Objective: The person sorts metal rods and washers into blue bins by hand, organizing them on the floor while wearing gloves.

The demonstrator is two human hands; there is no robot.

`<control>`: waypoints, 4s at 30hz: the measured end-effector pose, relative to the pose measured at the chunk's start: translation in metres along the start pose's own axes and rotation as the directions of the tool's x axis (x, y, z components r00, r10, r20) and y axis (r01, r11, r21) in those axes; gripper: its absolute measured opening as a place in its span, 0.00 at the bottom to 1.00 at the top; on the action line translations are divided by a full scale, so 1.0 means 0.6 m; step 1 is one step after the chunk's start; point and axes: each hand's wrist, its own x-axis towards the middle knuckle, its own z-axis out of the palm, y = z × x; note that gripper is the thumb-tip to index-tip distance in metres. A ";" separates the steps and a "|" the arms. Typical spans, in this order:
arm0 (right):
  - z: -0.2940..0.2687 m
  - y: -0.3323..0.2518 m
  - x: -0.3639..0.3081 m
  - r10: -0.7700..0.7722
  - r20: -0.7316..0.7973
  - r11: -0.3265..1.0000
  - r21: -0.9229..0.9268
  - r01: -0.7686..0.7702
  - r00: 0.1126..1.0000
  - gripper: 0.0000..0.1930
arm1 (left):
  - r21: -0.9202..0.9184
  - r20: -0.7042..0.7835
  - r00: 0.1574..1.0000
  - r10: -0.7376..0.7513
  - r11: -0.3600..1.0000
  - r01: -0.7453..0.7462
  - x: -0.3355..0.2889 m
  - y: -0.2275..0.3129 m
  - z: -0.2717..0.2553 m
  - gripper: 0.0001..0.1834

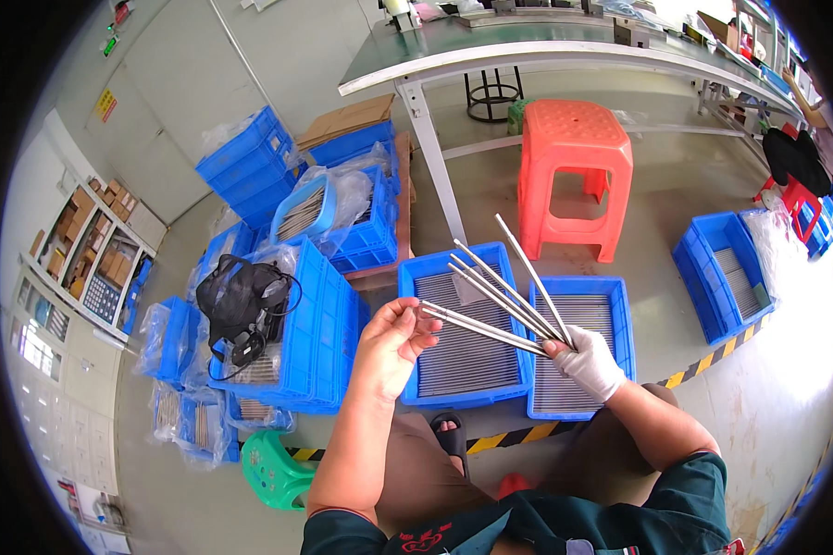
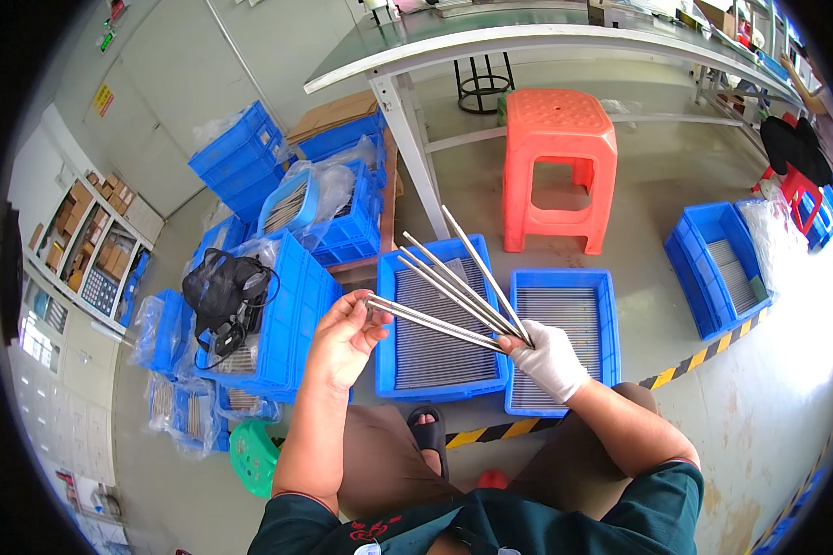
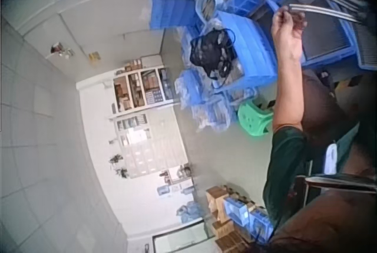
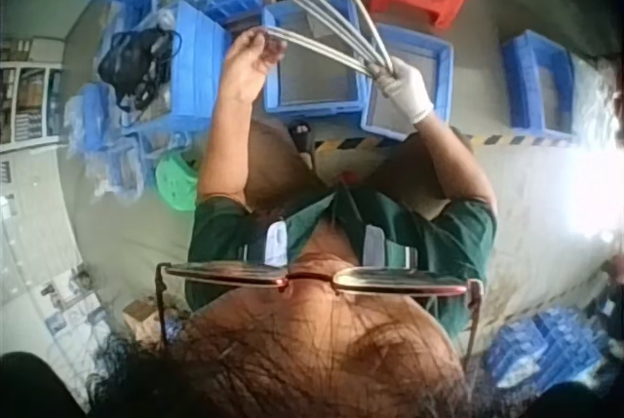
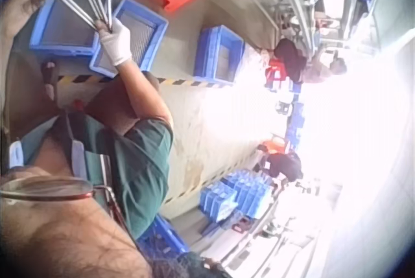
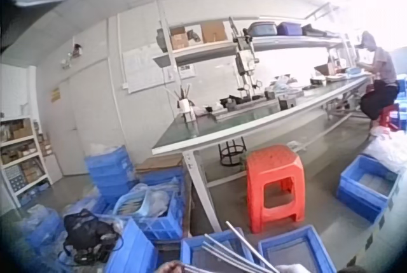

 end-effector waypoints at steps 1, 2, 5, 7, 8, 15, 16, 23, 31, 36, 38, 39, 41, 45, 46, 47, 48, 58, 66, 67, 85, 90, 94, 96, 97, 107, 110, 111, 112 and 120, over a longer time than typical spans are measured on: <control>0.001 0.000 -0.001 -0.002 0.004 1.000 -0.001 0.002 1.000 0.12 | -0.037 0.012 1.000 -0.007 0.999 0.007 -0.002 0.004 0.002 0.10; 0.003 0.003 -0.002 -0.040 -0.024 0.999 -0.038 0.039 0.999 0.12 | -0.037 0.005 1.000 -0.002 0.999 0.003 -0.003 0.005 -0.001 0.10; 0.001 0.002 -0.002 -0.111 -0.073 0.987 -0.127 0.101 0.991 0.11 | -0.054 0.101 0.995 -0.018 0.998 0.024 -0.007 0.008 -0.009 0.13; 0.000 0.000 -0.001 -0.142 -0.084 0.967 -0.224 0.120 0.986 0.12 | -0.023 0.136 0.991 -0.004 1.000 0.008 -0.009 0.007 -0.007 0.17; 0.000 0.002 -0.001 -0.202 -0.096 0.946 -0.278 0.168 0.975 0.13 | -0.021 0.133 0.991 -0.006 1.000 0.009 -0.010 0.007 -0.006 0.17; -0.004 -0.004 -0.006 -0.200 -0.074 0.941 -0.291 0.171 0.977 0.13 | 0.035 0.165 0.986 -0.012 0.999 0.006 -0.005 0.007 -0.012 0.19; -0.006 -0.003 -0.006 -0.198 -0.073 0.937 -0.306 0.167 0.977 0.13 | 0.048 0.186 0.983 -0.012 0.999 0.003 -0.005 0.007 -0.012 0.19; -0.007 -0.005 -0.002 -0.209 -0.052 0.939 -0.291 0.185 0.977 0.14 | 0.161 0.154 0.988 0.007 0.986 -0.032 -0.007 0.014 -0.016 0.14; -0.002 0.000 0.000 -0.234 -0.040 0.927 -0.310 0.211 0.971 0.15 | 0.251 0.167 0.986 -0.009 0.968 -0.034 -0.013 0.023 -0.023 0.12; -0.002 -0.007 0.001 -0.242 -0.060 0.921 -0.328 0.210 0.968 0.14 | 0.311 0.171 0.984 0.048 0.945 -0.100 -0.013 0.023 -0.021 0.14; -0.002 -0.010 0.002 -0.273 -0.055 0.921 -0.303 0.244 0.960 0.14 | 0.368 0.185 0.979 0.086 0.918 -0.150 -0.012 0.023 -0.021 0.15; -0.003 -0.011 0.002 -0.267 -0.063 0.924 -0.301 0.236 0.962 0.14 | 0.335 0.210 0.973 0.094 0.928 -0.162 -0.012 0.025 -0.018 0.13; -0.005 -0.012 0.002 -0.218 -0.039 0.939 -0.279 0.199 0.975 0.13 | 0.306 0.237 0.967 0.097 0.937 -0.169 -0.013 0.026 -0.012 0.11; -0.006 -0.010 -0.002 -0.258 -0.065 0.910 -0.352 0.220 0.964 0.14 | 0.342 0.343 0.939 0.034 0.926 -0.159 -0.018 0.004 0.002 0.16; -0.006 -0.016 -0.004 -0.278 -0.092 0.902 -0.367 0.227 0.956 0.14 | 0.360 0.337 0.941 0.029 0.919 -0.157 -0.018 0.006 0.006 0.15; -0.007 -0.019 -0.005 -0.277 -0.092 0.902 -0.367 0.226 0.956 0.14 | 0.360 0.336 0.941 0.028 0.920 -0.155 -0.015 0.007 0.007 0.15; -0.008 -0.022 -0.005 -0.275 -0.103 0.891 -0.402 0.213 0.956 0.14 | 0.358 0.310 0.951 -0.001 0.926 -0.116 -0.012 0.008 0.008 0.15; -0.012 -0.033 -0.008 -0.396 -0.144 0.804 -0.532 0.267 0.907 0.12 | 0.498 0.163 0.970 -0.179 0.864 0.076 -0.002 0.008 -0.001 0.13; -0.025 -0.006 0.006 -0.309 -0.139 0.846 -0.492 0.205 0.941 0.14 | 0.528 0.058 0.994 0.096 0.842 -0.112 0.004 0.037 -0.039 0.14; -0.022 -0.004 0.006 -0.308 -0.129 0.854 -0.474 0.214 0.943 0.14 | 0.518 0.054 0.995 0.083 0.850 -0.099 0.004 0.030 -0.029 0.15; -0.015 -0.025 -0.020 -0.306 -0.023 0.808 -0.535 0.247 0.952 0.13 | 0.408 0.229 0.973 -0.016 0.909 -0.081 0.000 -0.002 -0.001 0.13; -0.019 -0.024 -0.015 -0.290 -0.029 0.845 -0.478 0.242 0.956 0.13 | 0.411 0.162 0.987 -0.003 0.909 -0.065 -0.002 0.017 -0.009 0.12; -0.027 -0.009 -0.004 -0.205 -0.027 0.926 -0.328 0.185 0.978 0.12 | 0.497 0.036 0.985 0.169 0.852 -0.165 0.006 0.036 -0.032 0.12; -0.029 -0.002 -0.004 -0.015 0.082 0.998 -0.056 0.019 0.997 0.12 | 0.371 0.053 0.994 0.094 0.922 -0.107 0.020 0.018 -0.025 0.13; -0.036 -0.023 -0.005 0.212 0.202 0.974 0.043 -0.225 0.956 0.11 | 0.361 0.079 0.993 0.085 0.926 -0.108 0.024 0.017 -0.021 0.13; -0.017 -0.025 -0.010 0.251 0.466 0.859 0.297 -0.417 0.849 0.11 | 0.377 0.236 0.972 -0.017 0.923 -0.075 0.010 0.018 -0.035 0.18; -0.021 -0.030 -0.011 0.282 0.469 0.861 0.261 -0.436 0.837 0.12 | 0.373 0.255 0.966 -0.042 0.926 -0.058 0.008 0.019 -0.036 0.17; -0.020 -0.026 -0.010 0.282 0.469 0.860 0.264 -0.437 0.837 0.12 | 0.381 0.244 0.968 -0.060 0.924 -0.039 0.008 0.020 -0.037 0.17; -0.020 -0.021 -0.009 0.273 0.484 0.857 0.269 -0.439 0.831 0.12 | 0.383 0.245 0.968 -0.064 0.923 -0.036 0.009 0.020 -0.037 0.17; -0.022 -0.031 -0.010 0.289 0.546 0.788 0.330 -0.519 0.786 0.14 | 0.350 0.334 0.942 -0.029 0.932 -0.096 0.006 0.025 -0.027 0.12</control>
